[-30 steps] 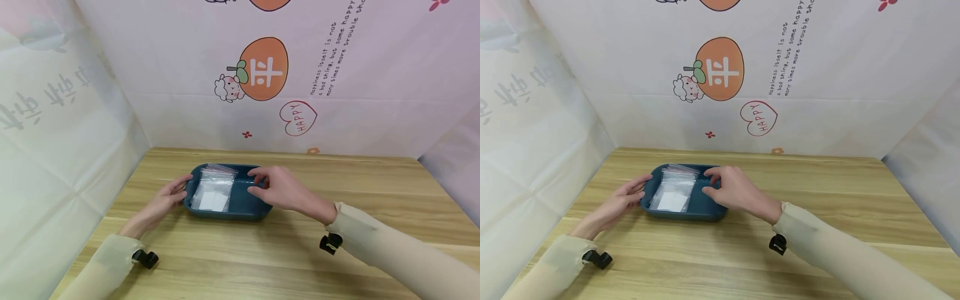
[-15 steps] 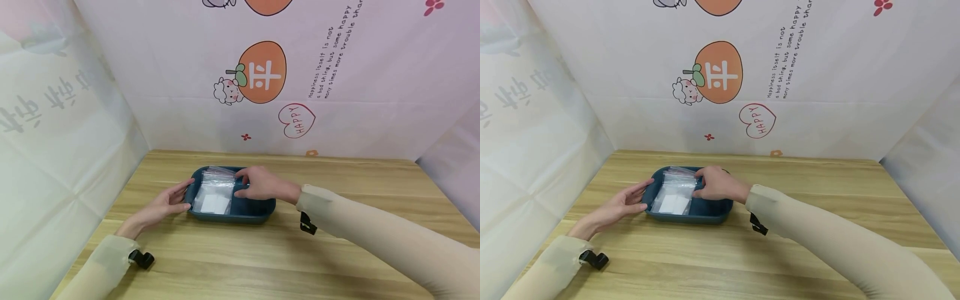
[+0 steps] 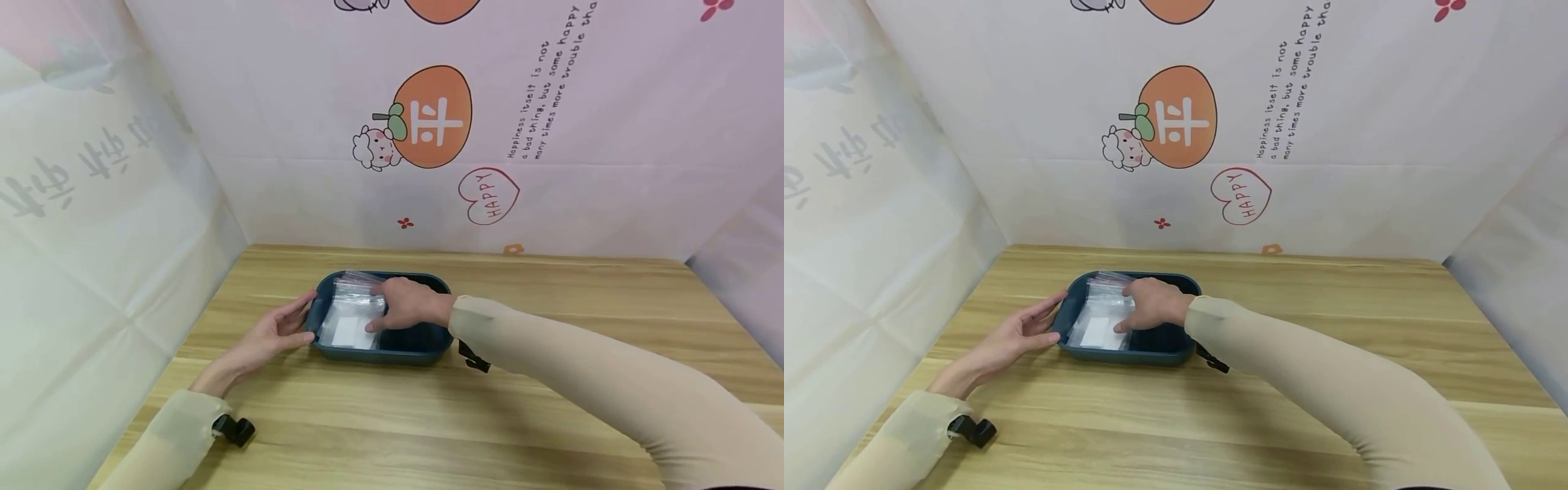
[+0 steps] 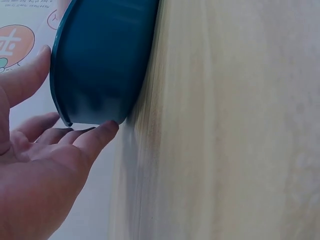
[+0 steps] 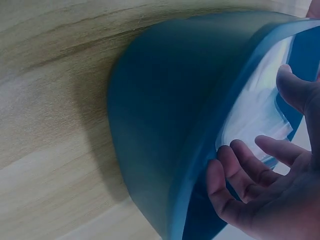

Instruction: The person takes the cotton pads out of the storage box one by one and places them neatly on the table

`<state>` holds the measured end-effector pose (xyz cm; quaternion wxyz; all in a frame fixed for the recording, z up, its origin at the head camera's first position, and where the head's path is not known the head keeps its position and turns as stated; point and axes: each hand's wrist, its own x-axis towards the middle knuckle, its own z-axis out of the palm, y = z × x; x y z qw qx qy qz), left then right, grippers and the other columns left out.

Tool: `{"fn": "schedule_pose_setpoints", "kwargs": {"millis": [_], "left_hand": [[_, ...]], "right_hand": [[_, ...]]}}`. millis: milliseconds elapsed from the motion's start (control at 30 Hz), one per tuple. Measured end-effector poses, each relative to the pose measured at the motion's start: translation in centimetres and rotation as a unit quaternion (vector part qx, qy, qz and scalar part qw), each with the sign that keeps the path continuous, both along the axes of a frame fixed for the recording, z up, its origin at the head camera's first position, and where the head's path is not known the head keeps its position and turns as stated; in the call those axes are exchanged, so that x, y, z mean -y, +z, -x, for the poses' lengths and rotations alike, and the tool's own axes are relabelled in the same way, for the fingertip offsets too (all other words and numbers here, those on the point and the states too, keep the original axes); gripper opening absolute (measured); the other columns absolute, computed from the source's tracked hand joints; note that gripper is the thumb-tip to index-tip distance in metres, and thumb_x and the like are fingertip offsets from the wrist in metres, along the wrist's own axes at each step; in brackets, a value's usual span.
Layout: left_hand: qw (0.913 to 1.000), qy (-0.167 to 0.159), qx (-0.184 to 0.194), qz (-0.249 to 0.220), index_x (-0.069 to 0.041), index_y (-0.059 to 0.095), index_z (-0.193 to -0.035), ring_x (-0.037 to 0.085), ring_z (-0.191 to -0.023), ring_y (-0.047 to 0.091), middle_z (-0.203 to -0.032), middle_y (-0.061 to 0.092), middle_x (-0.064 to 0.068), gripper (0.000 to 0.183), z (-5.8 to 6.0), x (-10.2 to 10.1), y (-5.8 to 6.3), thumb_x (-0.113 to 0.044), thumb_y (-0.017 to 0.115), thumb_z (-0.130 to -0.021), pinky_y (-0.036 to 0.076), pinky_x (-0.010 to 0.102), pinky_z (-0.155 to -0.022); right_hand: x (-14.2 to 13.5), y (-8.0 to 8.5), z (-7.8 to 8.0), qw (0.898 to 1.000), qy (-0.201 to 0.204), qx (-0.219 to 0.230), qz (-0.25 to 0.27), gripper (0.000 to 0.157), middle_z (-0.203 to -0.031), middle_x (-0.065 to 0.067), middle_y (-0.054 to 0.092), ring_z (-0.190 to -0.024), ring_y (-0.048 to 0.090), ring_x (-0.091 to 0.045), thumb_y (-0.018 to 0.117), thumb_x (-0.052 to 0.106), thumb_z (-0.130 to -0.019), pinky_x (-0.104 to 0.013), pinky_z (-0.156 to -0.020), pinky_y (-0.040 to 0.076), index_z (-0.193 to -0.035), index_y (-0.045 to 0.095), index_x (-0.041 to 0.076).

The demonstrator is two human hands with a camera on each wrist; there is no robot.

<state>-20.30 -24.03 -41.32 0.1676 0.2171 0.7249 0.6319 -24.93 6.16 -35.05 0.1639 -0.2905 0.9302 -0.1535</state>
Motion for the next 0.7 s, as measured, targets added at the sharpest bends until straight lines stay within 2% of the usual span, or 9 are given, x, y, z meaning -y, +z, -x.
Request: {"fn": "schedule_pose_setpoints", "kwargs": {"millis": [100,233,333,433,500,700], "left_hand": [[0.9999,0.002,-0.009,0.007,-0.001,0.022,-0.167,0.04,-0.158,0.011,-0.175,0.006,0.015,0.082,0.0,0.0,-0.1,-0.005,0.071,-0.101,0.034,0.024,-0.114],[0.9997,-0.003,-0.018,0.015,0.001,0.025,-0.166,0.041,-0.157,0.011,-0.175,0.005,0.017,0.079,0.1,0.0,-0.2,-0.007,0.071,-0.101,0.032,0.022,-0.115],[0.9998,-0.009,-0.018,0.007,0.001,0.024,-0.166,0.044,-0.156,0.014,-0.174,0.004,0.019,0.08,0.1,0.0,-0.3,-0.005,0.07,-0.101,0.035,0.023,-0.113],[0.9998,-0.011,-0.014,-0.001,0.001,0.024,-0.166,0.046,-0.155,0.016,-0.174,0.003,0.02,0.08,0.2,-0.1,-0.4,-0.003,0.07,-0.1,0.038,0.024,-0.112],[0.9998,-0.013,-0.012,-0.005,0.001,0.023,-0.166,0.047,-0.154,0.017,-0.174,0.003,0.02,0.081,0.2,-0.1,-0.4,-0.002,0.07,-0.1,0.04,0.026,-0.111],[0.9999,-0.011,-0.009,-0.008,0.002,0.022,-0.166,0.047,-0.154,0.018,-0.174,0.003,0.02,0.081,0.2,0.0,-0.5,-0.001,0.069,-0.1,0.039,0.032,-0.113]], "right_hand": [[0.1,-0.2,0.1,1.0,0.002,0.0,-0.009,0.073,-0.152,-0.011,0.057,-0.126,0.057,-0.022,0.08,0.045,-0.095,-0.043,-0.108,0.049,-0.152,0.057,0.005],[0.3,-0.6,0.2,1.0,0.013,0.001,-0.02,0.069,-0.136,-0.009,0.066,-0.11,0.058,-0.02,0.079,0.046,-0.095,-0.039,-0.097,0.053,-0.147,0.061,0.006],[0.5,-0.9,0.3,0.999,0.018,0.002,-0.044,0.064,-0.122,-0.007,0.066,-0.102,0.055,-0.019,0.078,0.05,-0.095,-0.037,-0.086,0.052,-0.142,0.065,0.008],[0.7,-1.2,0.3,0.998,0.018,0.0,-0.066,0.058,-0.12,-0.006,0.063,-0.104,0.055,-0.02,0.076,0.052,-0.096,-0.037,-0.084,0.052,-0.136,0.069,0.01],[0.8,-1.4,0.3,0.997,0.014,-0.003,-0.07,0.057,-0.125,-0.007,0.063,-0.111,0.056,-0.021,0.076,0.051,-0.096,-0.038,-0.089,0.053,-0.135,0.071,0.01],[1.0,-1.7,0.4,0.999,-0.02,-0.005,-0.031,0.052,-0.138,-0.007,0.065,-0.124,0.059,-0.022,0.081,0.044,-0.094,-0.04,-0.099,0.055,-0.133,0.075,0.01]]}}
